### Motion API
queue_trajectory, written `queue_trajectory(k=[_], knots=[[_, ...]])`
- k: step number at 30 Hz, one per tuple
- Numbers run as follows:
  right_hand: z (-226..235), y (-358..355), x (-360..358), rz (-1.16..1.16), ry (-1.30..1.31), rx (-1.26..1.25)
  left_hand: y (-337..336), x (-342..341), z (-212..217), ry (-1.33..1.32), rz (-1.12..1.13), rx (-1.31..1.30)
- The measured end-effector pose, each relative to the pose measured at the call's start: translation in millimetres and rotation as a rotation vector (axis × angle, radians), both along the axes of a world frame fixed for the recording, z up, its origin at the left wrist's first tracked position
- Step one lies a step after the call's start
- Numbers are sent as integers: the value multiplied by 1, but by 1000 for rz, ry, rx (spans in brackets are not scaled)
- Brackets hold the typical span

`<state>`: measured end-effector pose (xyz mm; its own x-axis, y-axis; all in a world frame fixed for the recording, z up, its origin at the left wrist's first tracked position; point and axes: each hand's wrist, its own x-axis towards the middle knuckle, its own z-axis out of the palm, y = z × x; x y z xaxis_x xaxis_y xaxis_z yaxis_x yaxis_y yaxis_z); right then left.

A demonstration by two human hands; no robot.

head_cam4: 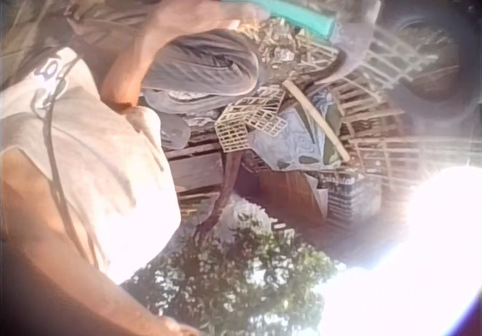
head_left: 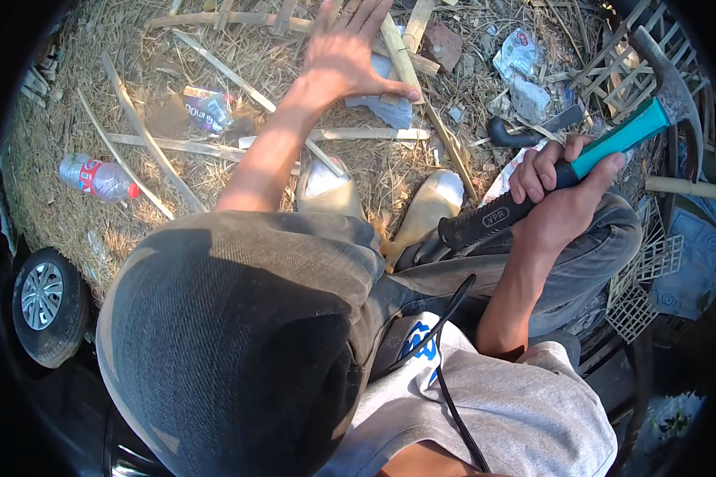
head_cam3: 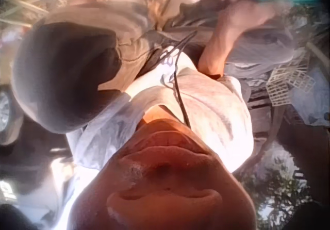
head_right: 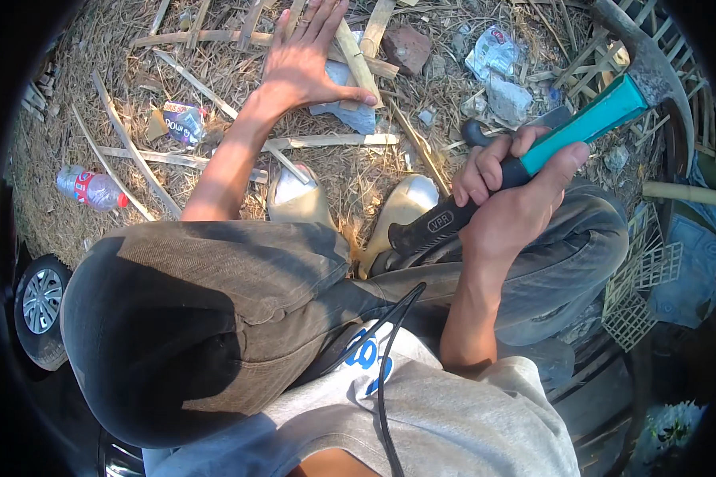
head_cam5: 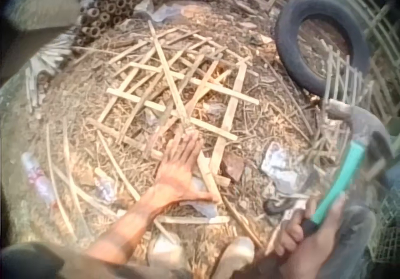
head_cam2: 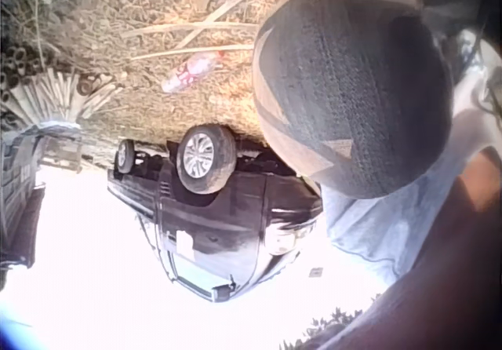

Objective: The person uses a hammer to nail bamboo strips together, assembling a lattice structure on the ground while sitting outdoors.

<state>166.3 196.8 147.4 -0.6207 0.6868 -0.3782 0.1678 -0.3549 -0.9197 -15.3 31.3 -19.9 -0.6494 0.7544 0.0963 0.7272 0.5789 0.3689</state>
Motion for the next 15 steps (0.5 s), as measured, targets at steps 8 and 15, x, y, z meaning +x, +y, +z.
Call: queue_trajectory(k=[8, 15], knots=[[-54, -44, 7, 259, -449, -206, 0, -5, 2, -12, 21, -21], [-51, -39, -2, 28, -247, -341, 7, -3, 9, -55, 13, 15]])
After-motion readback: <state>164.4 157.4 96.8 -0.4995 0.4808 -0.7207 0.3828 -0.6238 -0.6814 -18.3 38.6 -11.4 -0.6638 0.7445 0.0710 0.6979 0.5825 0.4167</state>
